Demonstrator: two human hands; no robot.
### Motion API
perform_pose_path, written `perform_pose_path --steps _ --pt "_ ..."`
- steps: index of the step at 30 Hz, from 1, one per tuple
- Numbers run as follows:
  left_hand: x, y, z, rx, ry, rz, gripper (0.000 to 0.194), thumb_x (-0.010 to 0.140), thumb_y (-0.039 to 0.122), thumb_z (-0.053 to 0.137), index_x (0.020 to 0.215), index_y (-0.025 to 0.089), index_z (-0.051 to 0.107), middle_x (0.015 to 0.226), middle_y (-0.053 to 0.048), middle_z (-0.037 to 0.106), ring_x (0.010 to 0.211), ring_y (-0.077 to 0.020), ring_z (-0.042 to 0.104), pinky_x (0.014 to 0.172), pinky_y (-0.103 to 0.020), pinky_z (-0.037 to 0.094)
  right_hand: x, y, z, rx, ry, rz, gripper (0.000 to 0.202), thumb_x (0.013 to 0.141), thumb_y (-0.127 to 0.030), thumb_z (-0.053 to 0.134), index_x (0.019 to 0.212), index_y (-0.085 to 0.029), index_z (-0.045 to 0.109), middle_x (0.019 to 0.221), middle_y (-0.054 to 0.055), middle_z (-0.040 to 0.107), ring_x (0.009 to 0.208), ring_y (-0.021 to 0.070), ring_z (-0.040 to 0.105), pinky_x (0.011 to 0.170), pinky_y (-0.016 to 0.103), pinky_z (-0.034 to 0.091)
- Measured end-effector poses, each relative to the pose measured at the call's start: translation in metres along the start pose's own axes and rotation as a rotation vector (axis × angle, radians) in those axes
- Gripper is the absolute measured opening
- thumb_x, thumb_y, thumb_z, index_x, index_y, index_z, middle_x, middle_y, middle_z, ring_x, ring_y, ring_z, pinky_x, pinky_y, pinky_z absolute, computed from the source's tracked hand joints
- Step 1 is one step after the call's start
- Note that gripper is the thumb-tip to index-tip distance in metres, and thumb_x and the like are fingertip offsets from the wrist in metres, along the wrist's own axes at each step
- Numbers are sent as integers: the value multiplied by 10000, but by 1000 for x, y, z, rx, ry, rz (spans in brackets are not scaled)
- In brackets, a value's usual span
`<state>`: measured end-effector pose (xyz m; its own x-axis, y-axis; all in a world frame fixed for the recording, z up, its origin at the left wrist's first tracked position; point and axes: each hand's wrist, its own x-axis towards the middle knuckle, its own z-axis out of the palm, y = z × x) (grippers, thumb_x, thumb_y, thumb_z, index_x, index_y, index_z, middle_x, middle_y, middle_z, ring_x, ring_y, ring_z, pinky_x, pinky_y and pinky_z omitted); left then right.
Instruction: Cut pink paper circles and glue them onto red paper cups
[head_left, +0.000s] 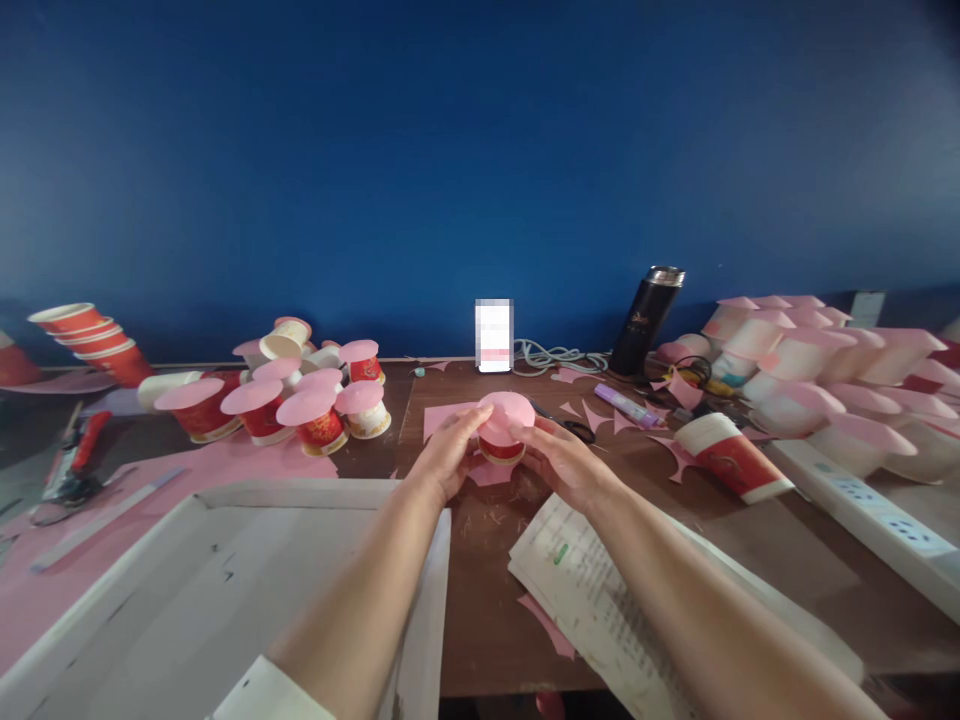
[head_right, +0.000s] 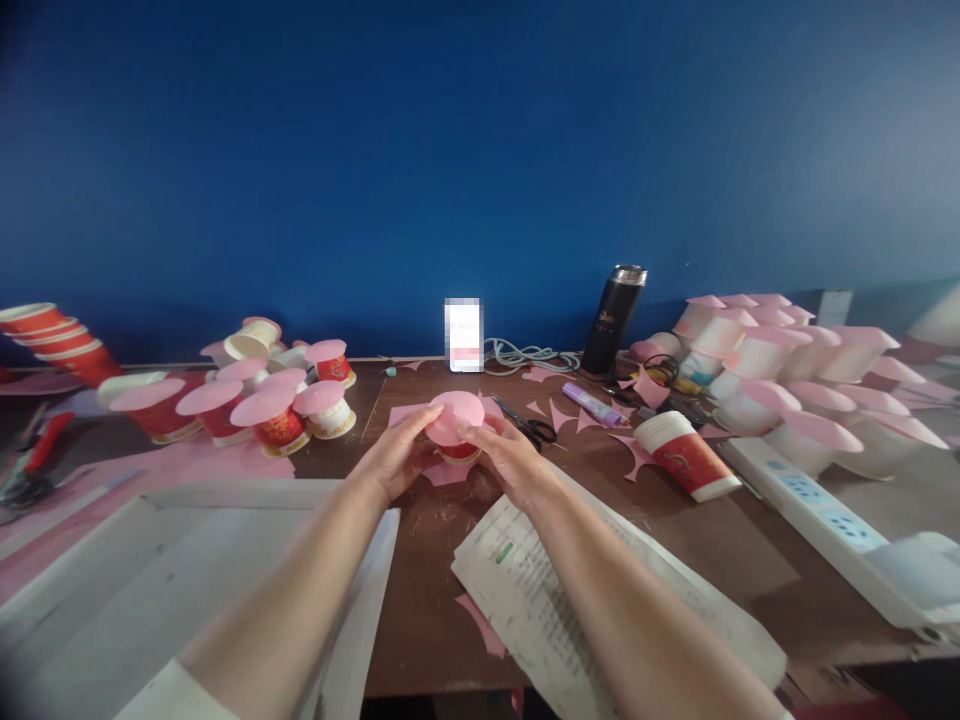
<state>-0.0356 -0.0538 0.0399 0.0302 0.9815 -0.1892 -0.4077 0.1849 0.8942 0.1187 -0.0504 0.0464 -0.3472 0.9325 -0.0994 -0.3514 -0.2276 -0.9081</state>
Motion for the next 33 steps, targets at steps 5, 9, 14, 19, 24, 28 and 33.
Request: perform_pose_path --steps 5,9,14,19,24,28,33 --pt "-1 1 1 31 -17 2 460 661 489 723 986 169 660 934 -87 671 753 -181 621 621 -279 471 0 0 -1 -11 -20 6 367 686 -299 758 1025 -184 676 981 62 719 857 204 671 792 308 511" --pt "-3 2 2 16 -2 11 419 667 463 726 945 157 662 865 -75 669 724 -169 606 609 -267 462 -1 1 -2 -34 -53 2 390 695 -304 754 1059 -188 674 997 62 716 875 201 666 800 301 503" --pt "-3 3 4 -16 -1 21 362 658 426 739 883 153 662 801 -48 648 697 -149 586 607 -253 455 0 3 -2 -18 -58 -5 367 732 -334 734 1070 -208 667 1022 42 710 893 184 660 806 277 502" --pt "-1 2 4 -35 28 30 361 630 419 762 860 161 661 803 -34 632 687 -129 555 598 -237 441 3 5 -4 23 66 45 301 757 -409 705 972 -199 685 958 40 719 846 164 656 728 238 520" --pt "0 1 2 -29 -40 32 366 657 441 741 885 162 675 847 -52 647 731 -142 562 629 -246 445 5 4 -4 44 104 62 252 765 -367 704 936 -184 678 914 42 720 793 144 654 714 225 527" --pt "-1 1 1 4 -70 41 404 682 476 711 949 175 680 893 -61 657 781 -160 571 649 -250 445 5 4 -5 45 110 63 235 773 -364 692 926 -187 671 901 40 722 790 155 661 726 244 533" --pt "-3 3 2 20 -26 32 384 670 467 724 928 187 674 883 -46 657 765 -149 572 627 -233 431 4 3 -4 60 122 52 248 745 -370 715 917 -198 665 908 41 724 802 171 665 713 253 529"
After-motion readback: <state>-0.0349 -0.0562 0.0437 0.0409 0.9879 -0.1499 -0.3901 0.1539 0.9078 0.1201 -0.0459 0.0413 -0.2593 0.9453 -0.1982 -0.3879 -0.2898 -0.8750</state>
